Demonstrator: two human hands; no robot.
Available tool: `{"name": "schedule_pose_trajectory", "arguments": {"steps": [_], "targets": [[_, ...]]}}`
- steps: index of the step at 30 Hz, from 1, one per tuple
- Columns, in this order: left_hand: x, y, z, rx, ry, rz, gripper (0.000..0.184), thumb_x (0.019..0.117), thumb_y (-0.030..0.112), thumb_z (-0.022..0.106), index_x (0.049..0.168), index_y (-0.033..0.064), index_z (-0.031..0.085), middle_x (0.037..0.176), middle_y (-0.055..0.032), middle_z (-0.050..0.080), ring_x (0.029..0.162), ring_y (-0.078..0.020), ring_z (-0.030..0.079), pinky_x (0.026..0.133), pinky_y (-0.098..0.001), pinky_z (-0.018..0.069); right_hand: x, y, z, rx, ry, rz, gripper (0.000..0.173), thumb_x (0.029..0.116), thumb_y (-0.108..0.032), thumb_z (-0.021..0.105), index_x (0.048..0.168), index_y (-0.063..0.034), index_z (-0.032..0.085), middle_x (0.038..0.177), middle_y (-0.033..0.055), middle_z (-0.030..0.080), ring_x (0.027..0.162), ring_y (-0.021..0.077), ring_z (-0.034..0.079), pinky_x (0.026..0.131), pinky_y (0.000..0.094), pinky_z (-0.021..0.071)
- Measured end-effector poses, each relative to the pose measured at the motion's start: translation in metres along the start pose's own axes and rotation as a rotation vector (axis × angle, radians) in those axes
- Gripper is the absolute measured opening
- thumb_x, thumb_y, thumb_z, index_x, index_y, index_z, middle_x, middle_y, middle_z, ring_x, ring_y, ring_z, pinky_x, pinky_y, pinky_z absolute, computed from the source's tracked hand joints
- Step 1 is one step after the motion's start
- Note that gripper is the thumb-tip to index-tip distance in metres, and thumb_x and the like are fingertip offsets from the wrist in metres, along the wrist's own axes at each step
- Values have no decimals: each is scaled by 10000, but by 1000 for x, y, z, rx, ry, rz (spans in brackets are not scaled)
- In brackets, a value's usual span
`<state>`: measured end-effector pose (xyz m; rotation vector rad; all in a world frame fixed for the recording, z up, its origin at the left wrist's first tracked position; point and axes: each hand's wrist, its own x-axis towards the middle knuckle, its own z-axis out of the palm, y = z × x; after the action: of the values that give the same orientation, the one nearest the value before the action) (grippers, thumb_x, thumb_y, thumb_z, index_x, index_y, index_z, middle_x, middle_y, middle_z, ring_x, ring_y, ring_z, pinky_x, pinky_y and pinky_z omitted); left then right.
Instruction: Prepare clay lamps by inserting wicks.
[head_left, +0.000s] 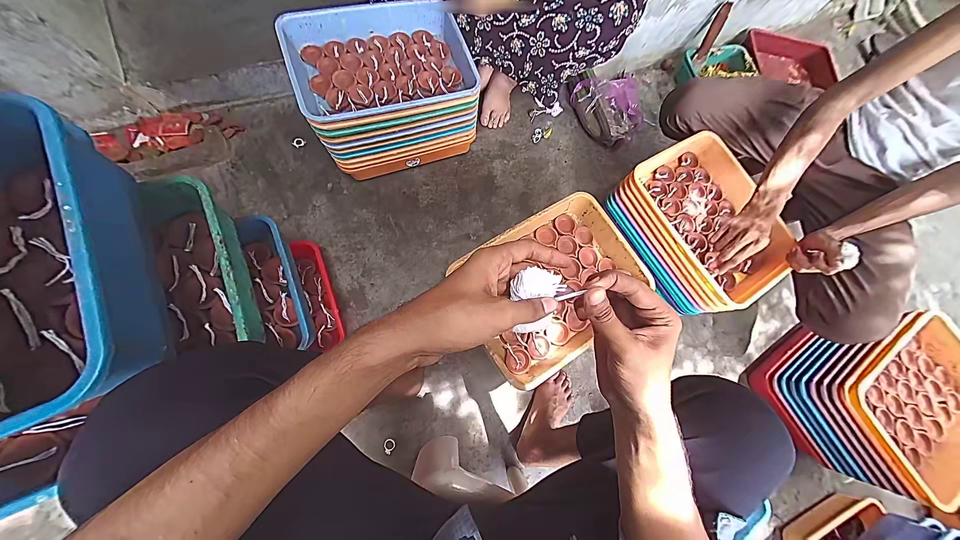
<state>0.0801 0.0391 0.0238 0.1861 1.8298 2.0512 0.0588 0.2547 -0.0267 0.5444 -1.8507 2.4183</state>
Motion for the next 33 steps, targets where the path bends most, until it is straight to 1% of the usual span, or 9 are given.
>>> {"name": "schedule_pose_trajectory", "arguments": {"steps": [7,11,14,23,25,28,29,31,33], "targets": [[0,0,0,-22,10,-30,375,983,29,661,1350,88,612,1199,-109,697,1043,-206,703,887,-330,609,0,-1,-4,70,51,93,135,898,-66,782,1031,-82,767,925,58,719,767,117,672,763,307,602],[-1,4,2,-38,40,-37,252,976,13,662,1225,44,685,1119,-120,715,934,-209,717,827,-329,624,2,-2,-7,51,47,140,106,928,-56,739,1032,-70,752,871,57,699,728,111,654,722,289,588],[1,3,-1,-11,52,-19,171,981,55,675,1142,24,727,1016,-107,746,908,-182,729,823,-303,621,5,-4,-13,59,-3,196,87,953,-56,709,1037,-48,735,887,66,701,758,122,671,751,297,601],[2,0,-8,85,171,-94,131,950,79,727,1074,57,762,972,-61,756,880,-125,732,792,-261,618,11,6,-30,-39,-52,264,82,987,-56,676,1053,-42,721,940,62,716,823,136,697,801,298,607],[-4,-1,-6,98,214,-91,129,970,105,705,1083,78,762,963,-50,757,836,-125,729,720,-253,613,11,15,-34,-75,-28,320,90,983,-59,684,1059,-36,726,943,70,727,814,137,702,786,289,608],[-15,-2,2,103,313,-90,119,985,147,674,1062,101,753,876,-68,728,670,-151,692,500,-248,546,10,31,-37,-135,-3,405,98,975,-61,693,1061,-41,735,932,56,732,798,125,700,769,278,606],[-14,0,1,101,327,-93,116,983,145,678,1059,102,754,874,-63,726,676,-142,692,514,-242,547,10,37,-39,-170,-7,422,99,968,-55,701,1061,-43,734,927,50,734,788,123,700,762,277,607],[-5,3,-9,86,305,-84,117,974,105,698,1070,79,758,932,-53,746,809,-117,719,691,-246,602,9,50,-43,-260,-25,461,98,952,-59,723,1049,-63,741,903,26,745,761,104,703,742,265,605],[-1,5,-14,70,293,-71,123,964,78,708,1073,52,758,970,-58,754,886,-113,727,789,-253,610,7,65,-47,-367,-37,512,97,935,-69,748,1032,-75,741,878,14,749,737,89,700,708,253,597]]}}
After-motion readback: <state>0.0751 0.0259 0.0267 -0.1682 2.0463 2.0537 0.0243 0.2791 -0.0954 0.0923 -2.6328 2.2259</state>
